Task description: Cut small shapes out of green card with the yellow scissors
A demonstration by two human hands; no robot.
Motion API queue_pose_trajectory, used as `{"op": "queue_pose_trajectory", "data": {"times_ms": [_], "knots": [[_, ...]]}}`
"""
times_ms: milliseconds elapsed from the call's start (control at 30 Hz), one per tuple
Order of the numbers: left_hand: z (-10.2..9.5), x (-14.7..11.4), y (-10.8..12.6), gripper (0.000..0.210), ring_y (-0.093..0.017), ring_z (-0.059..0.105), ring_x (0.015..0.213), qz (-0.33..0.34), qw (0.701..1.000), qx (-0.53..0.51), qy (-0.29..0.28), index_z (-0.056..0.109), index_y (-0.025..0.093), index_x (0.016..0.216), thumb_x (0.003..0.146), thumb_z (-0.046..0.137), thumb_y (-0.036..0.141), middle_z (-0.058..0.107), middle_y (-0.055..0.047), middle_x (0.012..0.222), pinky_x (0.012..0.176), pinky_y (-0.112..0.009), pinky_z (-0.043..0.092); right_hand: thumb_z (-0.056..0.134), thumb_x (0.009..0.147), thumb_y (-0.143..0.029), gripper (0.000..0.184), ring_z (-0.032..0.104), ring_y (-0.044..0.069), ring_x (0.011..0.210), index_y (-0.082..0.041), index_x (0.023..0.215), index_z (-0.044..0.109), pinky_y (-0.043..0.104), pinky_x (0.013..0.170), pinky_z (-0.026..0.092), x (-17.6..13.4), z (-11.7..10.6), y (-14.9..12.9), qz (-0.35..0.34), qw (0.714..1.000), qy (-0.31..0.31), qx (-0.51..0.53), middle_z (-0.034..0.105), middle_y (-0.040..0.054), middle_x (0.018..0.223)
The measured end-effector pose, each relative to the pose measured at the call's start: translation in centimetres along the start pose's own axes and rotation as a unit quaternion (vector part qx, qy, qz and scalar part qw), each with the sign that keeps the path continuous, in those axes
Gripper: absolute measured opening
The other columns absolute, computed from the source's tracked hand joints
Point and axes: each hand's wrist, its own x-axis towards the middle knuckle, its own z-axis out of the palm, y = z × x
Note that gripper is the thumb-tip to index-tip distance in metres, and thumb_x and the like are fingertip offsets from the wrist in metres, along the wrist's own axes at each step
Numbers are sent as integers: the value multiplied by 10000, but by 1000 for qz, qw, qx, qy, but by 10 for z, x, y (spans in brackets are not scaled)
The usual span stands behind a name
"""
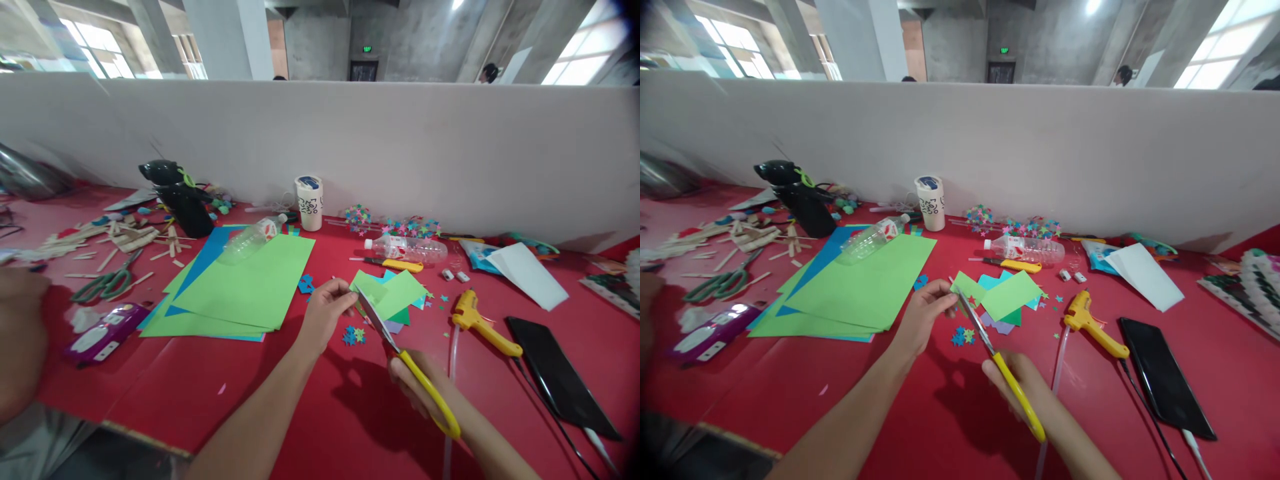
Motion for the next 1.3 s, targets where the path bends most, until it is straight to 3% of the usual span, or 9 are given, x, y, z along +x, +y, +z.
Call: {"op": "queue_pose_trajectory", "data": {"times_ms": [200, 833, 1300], "knots": [[0, -1, -1, 166, -74, 457, 495, -9, 1000, -17, -13, 501, 158, 623, 704, 584, 276, 487, 41, 544, 545, -218, 385, 348, 706, -725, 539, 272, 35, 294, -197, 604, 382, 155, 283, 229, -3, 6, -5, 16, 999, 28, 33, 281, -103, 417], [0, -1, -3, 166, -79, 455, 509, -39, 997, -69, -13, 508, 157, 618, 673, 611, 275, 503, 29, 557, 540, -220, 386, 336, 747, -690, 510, 299, 45, 311, -195, 631, 380, 185, 323, 237, -2, 6, -3, 1, 1000, 17, -21, 319, -92, 434], [0, -1, -4, 148, -76, 463, 498, -46, 996, -81, -15, 518, 162, 599, 662, 610, 258, 516, 38, 543, 539, -223, 378, 367, 716, -706, 516, 299, 47, 300, -201, 615, 382, 173, 306, 235, -1, 7, -6, 35, 999, 25, 0, 312, -99, 410]]}}
